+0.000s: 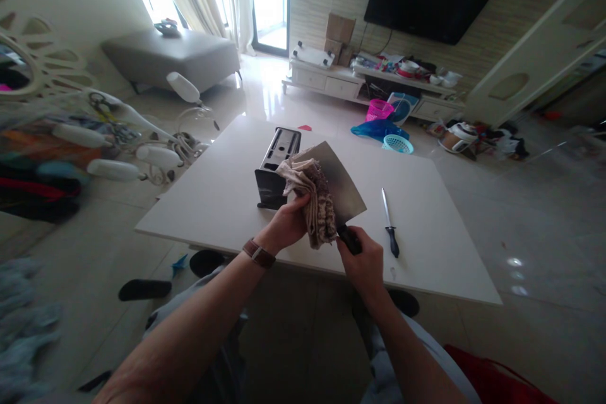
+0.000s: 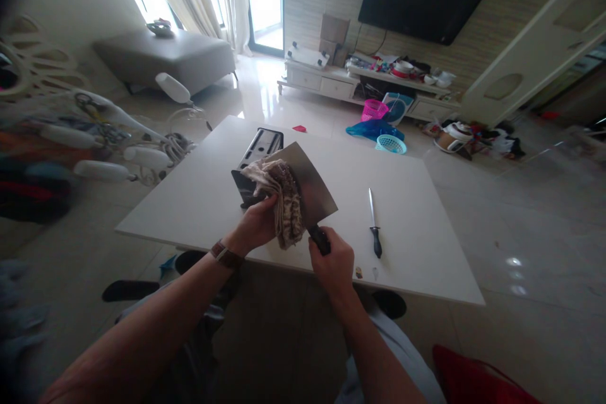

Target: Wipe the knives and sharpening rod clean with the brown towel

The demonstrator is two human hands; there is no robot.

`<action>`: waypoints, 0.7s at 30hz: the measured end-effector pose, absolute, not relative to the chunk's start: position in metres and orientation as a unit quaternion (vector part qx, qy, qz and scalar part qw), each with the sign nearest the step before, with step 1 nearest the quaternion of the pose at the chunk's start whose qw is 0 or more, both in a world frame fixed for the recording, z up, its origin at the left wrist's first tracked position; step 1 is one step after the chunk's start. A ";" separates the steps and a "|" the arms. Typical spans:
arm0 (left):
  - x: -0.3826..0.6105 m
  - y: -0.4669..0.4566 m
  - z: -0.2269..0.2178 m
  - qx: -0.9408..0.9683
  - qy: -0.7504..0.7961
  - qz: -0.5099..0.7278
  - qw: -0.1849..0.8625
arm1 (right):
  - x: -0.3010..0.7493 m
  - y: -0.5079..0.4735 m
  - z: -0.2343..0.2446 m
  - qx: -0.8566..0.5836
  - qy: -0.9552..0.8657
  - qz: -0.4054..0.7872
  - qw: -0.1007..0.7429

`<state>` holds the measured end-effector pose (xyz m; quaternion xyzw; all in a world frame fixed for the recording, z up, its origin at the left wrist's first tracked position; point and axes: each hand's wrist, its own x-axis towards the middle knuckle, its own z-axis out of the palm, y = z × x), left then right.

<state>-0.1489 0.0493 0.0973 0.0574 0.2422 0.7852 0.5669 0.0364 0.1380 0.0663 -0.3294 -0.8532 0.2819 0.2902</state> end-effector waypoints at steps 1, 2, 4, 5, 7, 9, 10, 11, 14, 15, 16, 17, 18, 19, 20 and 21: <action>-0.149 0.049 0.096 0.058 0.240 0.786 0.567 | 0.037 0.138 0.067 -0.331 -0.852 0.285 0.289; -0.149 0.048 0.095 0.058 0.236 0.787 0.567 | 0.037 0.138 0.067 -0.332 -0.850 0.289 0.288; -0.150 0.047 0.092 0.052 0.223 0.788 0.571 | 0.037 0.138 0.067 -0.336 -0.846 0.297 0.288; -0.151 0.046 0.091 0.050 0.219 0.790 0.570 | 0.037 0.138 0.067 -0.337 -0.844 0.300 0.288; -0.151 0.046 0.090 0.046 0.220 0.793 0.566 | 0.037 0.136 0.068 -0.337 -0.843 0.298 0.295; -0.150 0.047 0.090 0.041 0.229 0.803 0.549 | 0.037 0.135 0.070 -0.338 -0.842 0.285 0.310; -0.149 0.048 0.090 0.037 0.234 0.809 0.538 | 0.037 0.134 0.070 -0.338 -0.840 0.279 0.319; -0.148 0.048 0.090 0.031 0.238 0.814 0.529 | 0.037 0.133 0.071 -0.339 -0.838 0.273 0.329; -0.146 0.046 0.092 0.021 0.233 0.818 0.525 | 0.037 0.132 0.072 -0.336 -0.837 0.265 0.341; -0.145 0.045 0.092 0.024 0.226 0.817 0.529 | 0.037 0.132 0.072 -0.335 -0.839 0.263 0.339; -0.144 0.045 0.092 0.028 0.218 0.815 0.536 | 0.037 0.132 0.072 -0.334 -0.841 0.262 0.335; -0.144 0.044 0.091 0.034 0.212 0.812 0.542 | 0.037 0.133 0.071 -0.334 -0.843 0.261 0.330; -0.144 0.044 0.091 0.039 0.208 0.809 0.548 | 0.037 0.134 0.071 -0.335 -0.845 0.261 0.325; -0.143 0.044 0.091 0.043 0.207 0.806 0.552 | 0.037 0.134 0.071 -0.335 -0.846 0.261 0.322; -0.143 0.044 0.090 0.046 0.209 0.803 0.556 | 0.037 0.135 0.070 -0.335 -0.847 0.260 0.321; -0.142 0.044 0.089 0.049 0.214 0.800 0.559 | 0.037 0.135 0.070 -0.334 -0.848 0.259 0.320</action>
